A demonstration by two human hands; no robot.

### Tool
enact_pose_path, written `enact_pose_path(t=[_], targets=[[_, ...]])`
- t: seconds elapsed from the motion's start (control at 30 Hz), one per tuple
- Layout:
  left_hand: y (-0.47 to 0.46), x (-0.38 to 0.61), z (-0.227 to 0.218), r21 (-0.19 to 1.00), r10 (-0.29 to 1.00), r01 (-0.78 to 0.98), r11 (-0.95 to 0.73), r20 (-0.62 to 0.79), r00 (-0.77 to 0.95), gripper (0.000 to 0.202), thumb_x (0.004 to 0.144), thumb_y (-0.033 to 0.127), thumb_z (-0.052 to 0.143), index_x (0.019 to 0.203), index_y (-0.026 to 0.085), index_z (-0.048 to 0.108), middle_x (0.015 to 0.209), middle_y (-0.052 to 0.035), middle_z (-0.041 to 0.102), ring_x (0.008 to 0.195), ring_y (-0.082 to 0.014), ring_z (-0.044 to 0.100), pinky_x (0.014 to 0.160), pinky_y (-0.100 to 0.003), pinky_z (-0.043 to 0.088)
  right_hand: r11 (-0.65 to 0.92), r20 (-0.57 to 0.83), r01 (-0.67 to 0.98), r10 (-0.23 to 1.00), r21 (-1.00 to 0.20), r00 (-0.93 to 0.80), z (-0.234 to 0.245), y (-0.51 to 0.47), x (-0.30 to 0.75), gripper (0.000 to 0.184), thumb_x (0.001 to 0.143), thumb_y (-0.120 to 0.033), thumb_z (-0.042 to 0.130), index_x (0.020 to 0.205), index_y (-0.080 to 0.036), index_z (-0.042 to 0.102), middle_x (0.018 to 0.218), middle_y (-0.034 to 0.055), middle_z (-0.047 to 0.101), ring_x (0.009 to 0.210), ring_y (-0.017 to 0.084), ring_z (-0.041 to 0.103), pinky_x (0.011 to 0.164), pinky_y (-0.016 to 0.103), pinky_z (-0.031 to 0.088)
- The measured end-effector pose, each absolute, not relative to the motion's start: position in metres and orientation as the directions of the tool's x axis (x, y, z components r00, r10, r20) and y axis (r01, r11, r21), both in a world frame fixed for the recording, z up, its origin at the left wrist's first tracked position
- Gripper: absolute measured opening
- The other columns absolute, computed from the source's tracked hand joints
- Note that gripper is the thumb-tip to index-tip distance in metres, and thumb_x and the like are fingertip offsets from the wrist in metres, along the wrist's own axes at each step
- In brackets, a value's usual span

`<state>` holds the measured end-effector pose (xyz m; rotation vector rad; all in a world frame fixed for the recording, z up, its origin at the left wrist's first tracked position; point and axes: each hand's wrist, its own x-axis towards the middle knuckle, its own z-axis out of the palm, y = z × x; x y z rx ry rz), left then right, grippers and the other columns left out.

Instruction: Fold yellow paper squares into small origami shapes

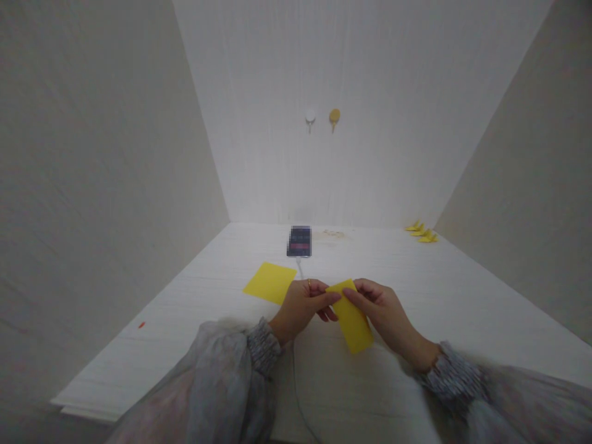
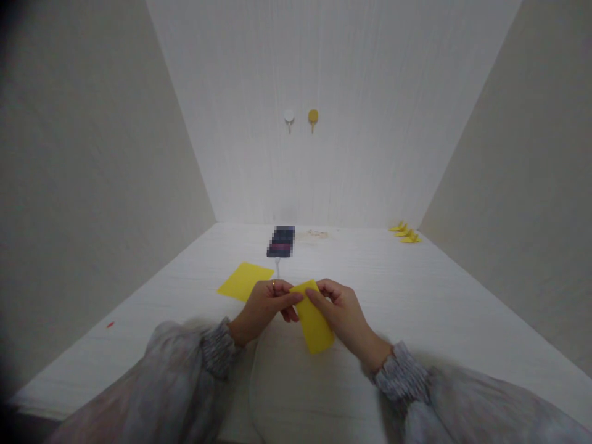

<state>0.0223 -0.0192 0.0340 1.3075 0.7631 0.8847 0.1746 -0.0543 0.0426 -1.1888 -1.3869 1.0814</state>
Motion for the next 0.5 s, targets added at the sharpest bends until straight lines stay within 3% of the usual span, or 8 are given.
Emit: enact_pose_path(t=[0.5], targets=[[-0.0182,0.0224,0.0331,0.988,0.879,-0.144,0.065,0.012,0.477,0.027,0.058,0.033,0.066,0.069,0.010,0.057,0.052,-0.0018,0.061,0.042,-0.0102,0.055,0.040,-0.019,0.043,0.121,0.126,0.175,0.992,-0.977,0.022,0.0398,-0.0531,0.1754,0.021,0.066,-0.039,0.060,0.064,-0.018,0.058,0.059,0.0001,0.058,0.052,0.013,0.051,0.047,0.024,0.038]])
